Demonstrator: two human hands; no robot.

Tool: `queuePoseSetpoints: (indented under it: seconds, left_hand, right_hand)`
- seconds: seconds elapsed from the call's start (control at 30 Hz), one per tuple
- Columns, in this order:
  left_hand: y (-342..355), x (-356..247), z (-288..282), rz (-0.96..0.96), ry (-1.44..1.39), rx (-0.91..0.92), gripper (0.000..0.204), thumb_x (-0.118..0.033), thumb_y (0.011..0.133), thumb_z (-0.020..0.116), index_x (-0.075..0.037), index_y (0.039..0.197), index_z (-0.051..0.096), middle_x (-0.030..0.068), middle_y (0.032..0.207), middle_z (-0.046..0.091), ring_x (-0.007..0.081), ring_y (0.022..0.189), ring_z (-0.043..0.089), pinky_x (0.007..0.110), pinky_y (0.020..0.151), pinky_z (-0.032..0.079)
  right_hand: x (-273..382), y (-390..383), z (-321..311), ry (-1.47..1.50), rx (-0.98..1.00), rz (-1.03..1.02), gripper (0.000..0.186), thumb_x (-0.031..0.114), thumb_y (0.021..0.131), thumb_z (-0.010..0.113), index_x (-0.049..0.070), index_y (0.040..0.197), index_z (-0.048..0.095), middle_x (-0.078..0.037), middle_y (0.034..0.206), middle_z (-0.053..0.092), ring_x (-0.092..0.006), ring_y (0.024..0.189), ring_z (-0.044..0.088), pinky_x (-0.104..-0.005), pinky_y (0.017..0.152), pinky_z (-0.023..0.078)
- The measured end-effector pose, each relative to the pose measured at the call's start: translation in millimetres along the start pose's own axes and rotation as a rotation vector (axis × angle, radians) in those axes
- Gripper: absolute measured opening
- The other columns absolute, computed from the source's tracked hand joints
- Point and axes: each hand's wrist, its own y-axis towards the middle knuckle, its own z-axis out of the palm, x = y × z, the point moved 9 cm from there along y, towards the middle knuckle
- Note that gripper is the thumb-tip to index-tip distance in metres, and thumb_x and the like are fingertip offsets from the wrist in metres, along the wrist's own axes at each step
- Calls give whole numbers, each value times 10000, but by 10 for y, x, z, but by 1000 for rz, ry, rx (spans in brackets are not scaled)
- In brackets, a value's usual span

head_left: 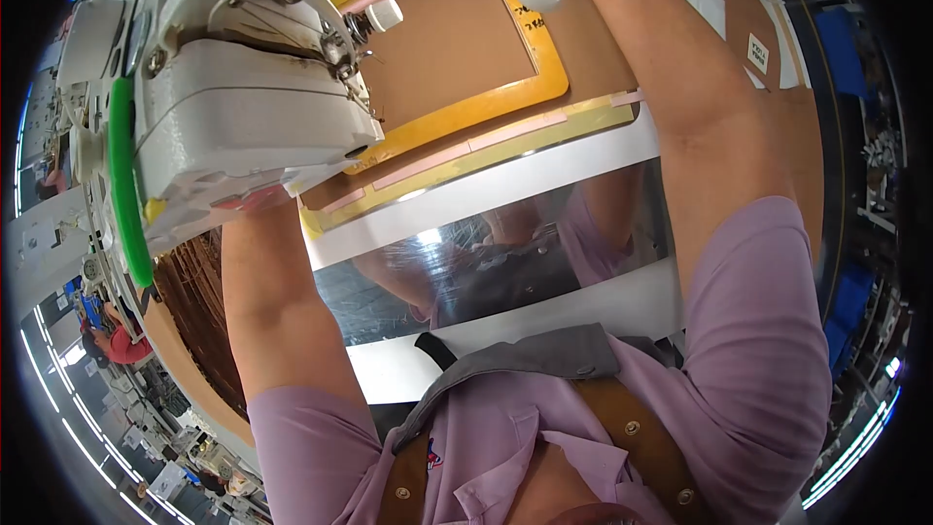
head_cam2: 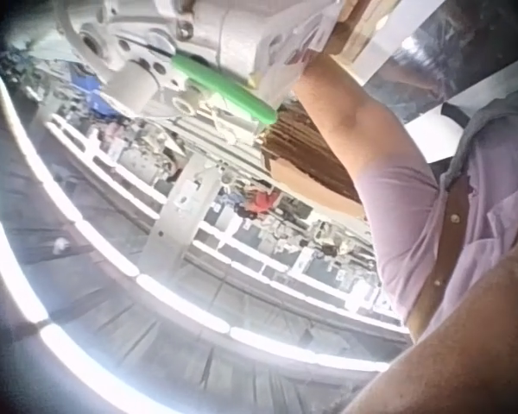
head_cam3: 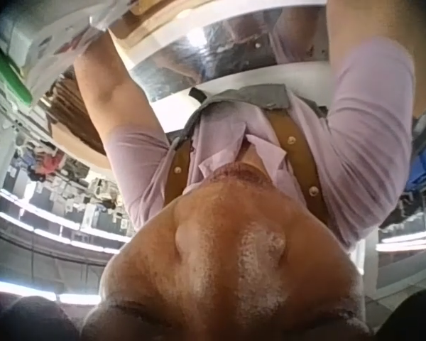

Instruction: Sewing brand labels onto leather pieces using an industrial sewing machine.

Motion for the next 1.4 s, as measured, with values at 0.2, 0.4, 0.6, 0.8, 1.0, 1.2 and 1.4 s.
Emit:
queuePoseSetpoints:
  seconds: [0.2, 0.4, 0.6, 0.8, 1.0, 1.2, 1.4]
  left_hand:
    - [-474, -237, -130, 65, 8, -79, 307, -243, 902, 755, -6, 1095, 723, 148, 1122, 731, 320, 1053, 688, 455, 1000, 475]
    - [-1528, -952, -95, 275, 236, -2, 485, -302, 963, 710, -15, 1348, 644, 202, 1428, 610, 360, 1340, 552, 482, 1138, 367]
    - [-1848, -1097, 11, 282, 429, 79, 677, -446, 1008, 575, -26, 1528, 465, 174, 1566, 495, 338, 1478, 428, 514, 1233, 231]
    - [-1885, -1159, -50, 285, 408, -34, 695, -458, 978, 595, -5, 1496, 499, 210, 1548, 501, 331, 1478, 430, 525, 1231, 241]
    - [-1941, -1042, -79, 225, 401, -45, 707, -485, 968, 586, 1, 1478, 525, 211, 1543, 506, 319, 1474, 438, 495, 1251, 239]
    - [-1920, -1087, -84, 222, 466, -59, 708, -464, 959, 595, -18, 1500, 497, 207, 1553, 495, 317, 1482, 425, 503, 1256, 226]
    - [-1904, -963, -81, 219, 407, -59, 702, -436, 944, 628, -55, 1517, 487, 159, 1571, 492, 306, 1483, 426, 528, 1238, 248]
  right_hand:
    - [529, -760, -807, 144, 261, 43, 203, 178, 916, 711, 30, 1053, 729, -189, 995, 755, -356, 928, 736, -435, 836, 567]
    - [667, -2001, -1482, -112, 391, -235, 415, 300, 962, 695, 82, 1311, 639, -125, 1302, 686, -304, 1225, 642, -449, 1025, 494]
    - [706, -2568, -1534, -306, 517, -214, 609, 367, 996, 637, 72, 1507, 482, -127, 1573, 485, -298, 1503, 392, -551, 1231, 258]
    - [673, -2626, -1549, -319, 516, -237, 603, 375, 1014, 601, 70, 1519, 476, -142, 1599, 451, -316, 1515, 372, -565, 1234, 242]
    - [762, -2642, -1548, -342, 445, -334, 577, 428, 1033, 562, 132, 1524, 500, -120, 1599, 461, -312, 1518, 373, -611, 1225, 235]
    - [658, -2671, -1550, -411, 466, -286, 561, 417, 1016, 591, 141, 1501, 530, -98, 1559, 517, -286, 1491, 421, -622, 1219, 242]
    - [702, -2623, -1657, -455, 329, -254, 522, 380, 993, 625, 133, 1450, 567, -84, 1536, 542, -276, 1459, 461, -616, 1206, 272]
